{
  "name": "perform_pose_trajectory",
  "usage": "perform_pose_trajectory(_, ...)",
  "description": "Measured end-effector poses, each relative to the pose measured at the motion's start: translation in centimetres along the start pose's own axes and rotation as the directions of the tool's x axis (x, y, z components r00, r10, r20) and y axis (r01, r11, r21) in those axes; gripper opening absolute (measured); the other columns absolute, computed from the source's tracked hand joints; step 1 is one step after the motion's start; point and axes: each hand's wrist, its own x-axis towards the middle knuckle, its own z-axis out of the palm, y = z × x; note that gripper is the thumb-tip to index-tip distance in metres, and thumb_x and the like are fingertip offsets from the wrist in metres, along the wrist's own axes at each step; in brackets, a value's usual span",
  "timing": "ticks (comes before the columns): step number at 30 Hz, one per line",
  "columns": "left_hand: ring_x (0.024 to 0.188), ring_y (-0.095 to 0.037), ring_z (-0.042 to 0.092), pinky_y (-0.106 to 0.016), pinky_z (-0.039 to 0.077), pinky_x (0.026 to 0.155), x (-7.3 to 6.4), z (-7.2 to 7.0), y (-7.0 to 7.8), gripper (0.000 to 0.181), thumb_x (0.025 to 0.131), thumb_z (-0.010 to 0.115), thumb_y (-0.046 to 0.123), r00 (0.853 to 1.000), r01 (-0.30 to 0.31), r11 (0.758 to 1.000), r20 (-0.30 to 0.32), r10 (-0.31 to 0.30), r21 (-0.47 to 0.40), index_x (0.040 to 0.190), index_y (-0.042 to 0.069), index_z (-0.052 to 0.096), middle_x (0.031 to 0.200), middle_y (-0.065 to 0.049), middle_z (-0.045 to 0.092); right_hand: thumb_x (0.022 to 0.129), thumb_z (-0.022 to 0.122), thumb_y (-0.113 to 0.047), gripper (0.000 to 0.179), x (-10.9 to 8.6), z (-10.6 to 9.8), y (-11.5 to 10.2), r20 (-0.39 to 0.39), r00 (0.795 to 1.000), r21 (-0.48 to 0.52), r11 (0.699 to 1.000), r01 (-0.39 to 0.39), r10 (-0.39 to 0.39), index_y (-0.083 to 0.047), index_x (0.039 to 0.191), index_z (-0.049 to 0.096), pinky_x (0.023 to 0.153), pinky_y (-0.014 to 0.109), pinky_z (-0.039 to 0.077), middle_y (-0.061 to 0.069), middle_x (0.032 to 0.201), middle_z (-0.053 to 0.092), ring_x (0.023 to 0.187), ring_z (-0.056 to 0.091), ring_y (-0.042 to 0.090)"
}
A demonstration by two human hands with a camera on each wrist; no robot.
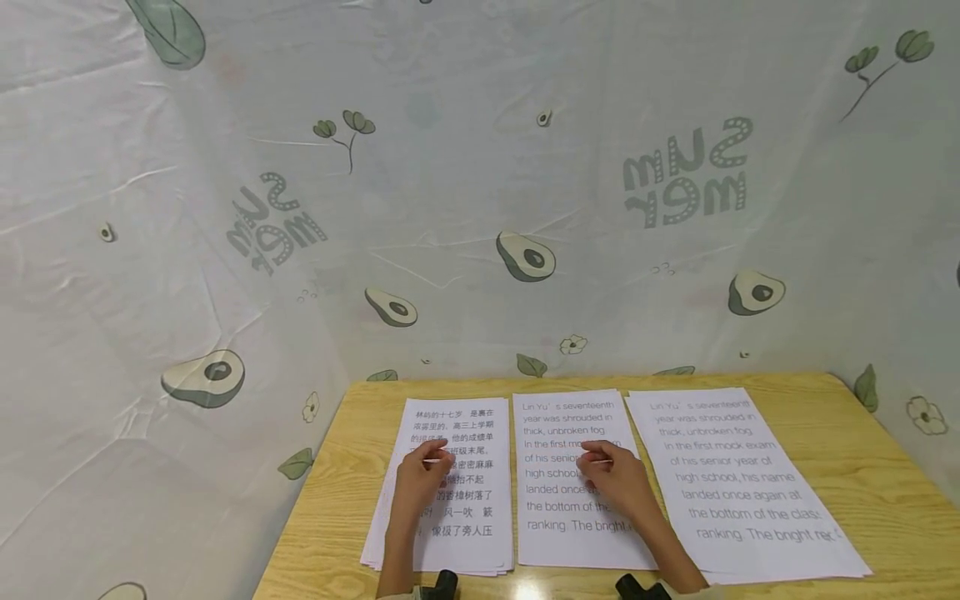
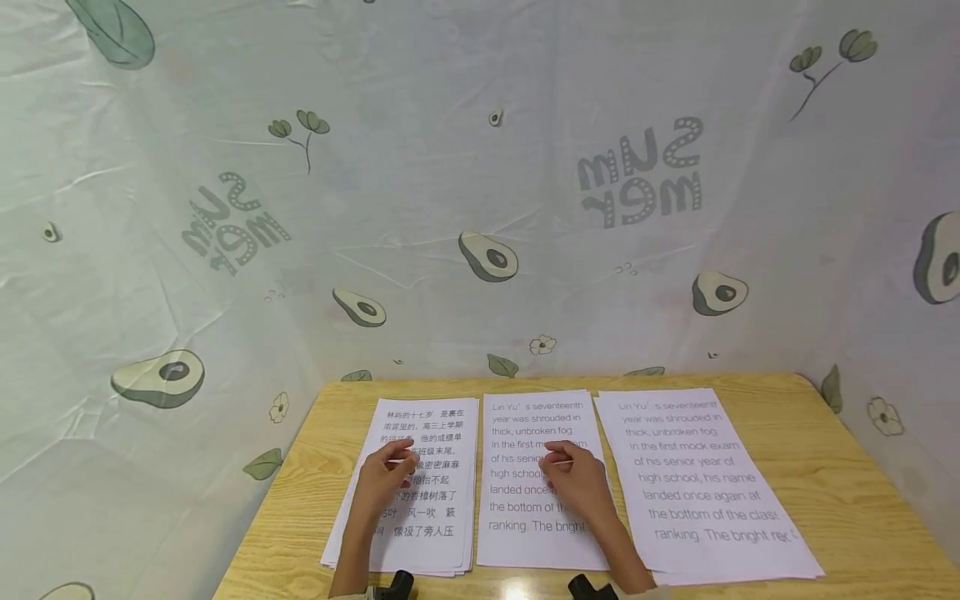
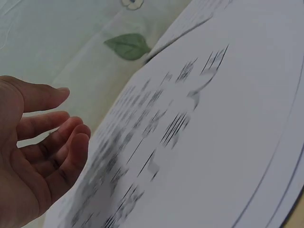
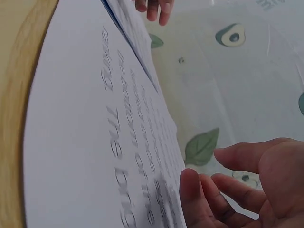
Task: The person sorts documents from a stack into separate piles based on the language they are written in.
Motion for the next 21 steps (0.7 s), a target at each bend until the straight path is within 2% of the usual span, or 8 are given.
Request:
perform_pose_trajectory(9, 0.082, -0.015, 0.071, -0.026, 0.062, 0.066, 0.1, 4.1, 1.5, 0.041, 0.099, 0.076, 0.023, 0.997, 0.012, 0.997, 0.08, -0.006, -0.076, 0.135, 0.006, 0.073, 0.105, -0.007, 0.073, 0.101, 0.073, -0.017, 0.042, 0.1, -4.2, 1.5, -0.035, 0.999, -0.073, 0.997, -0.005, 0.002, 0.005, 0.137, 0.068, 0.068, 0.021, 0.058, 0.018, 0.116, 0.076, 0.084, 0.075, 0.015)
perform_pose_trajectory(12, 0.082, -0.016, 0.071, -0.027, 0.063, 0.066, 0.1, 5.0, 2.0, 0.041, 0.098, 0.076, 0.023, 0.996, 0.0, 0.996, 0.088, 0.008, -0.091, 0.135, 0.004, 0.073, 0.104, -0.008, 0.073, 0.102, 0.072, -0.018, 0.044, 0.0, -5.3, 2.0, -0.038, 0.999, -0.089, 0.996, -0.023, 0.019, 0.005, 0.138, 0.066, 0.068, 0.022, 0.059, 0.02, 0.119, 0.074, 0.085, 0.075, 0.017)
perform_pose_trajectory(21, 0.077, -0.014, 0.069, -0.026, 0.061, 0.065, 0.5, 7.2, 3.1, 0.041, 0.097, 0.077, 0.02, 0.993, 0.018, 0.994, 0.115, -0.005, -0.11, 0.134, 0.002, 0.072, 0.103, -0.007, 0.072, 0.102, 0.071, -0.022, 0.047, -0.2, -7.6, 3.0, -0.049, 0.997, -0.152, 0.987, -0.059, 0.052, 0.005, 0.14, 0.066, 0.069, 0.021, 0.057, 0.021, 0.122, 0.074, 0.086, 0.075, 0.014)
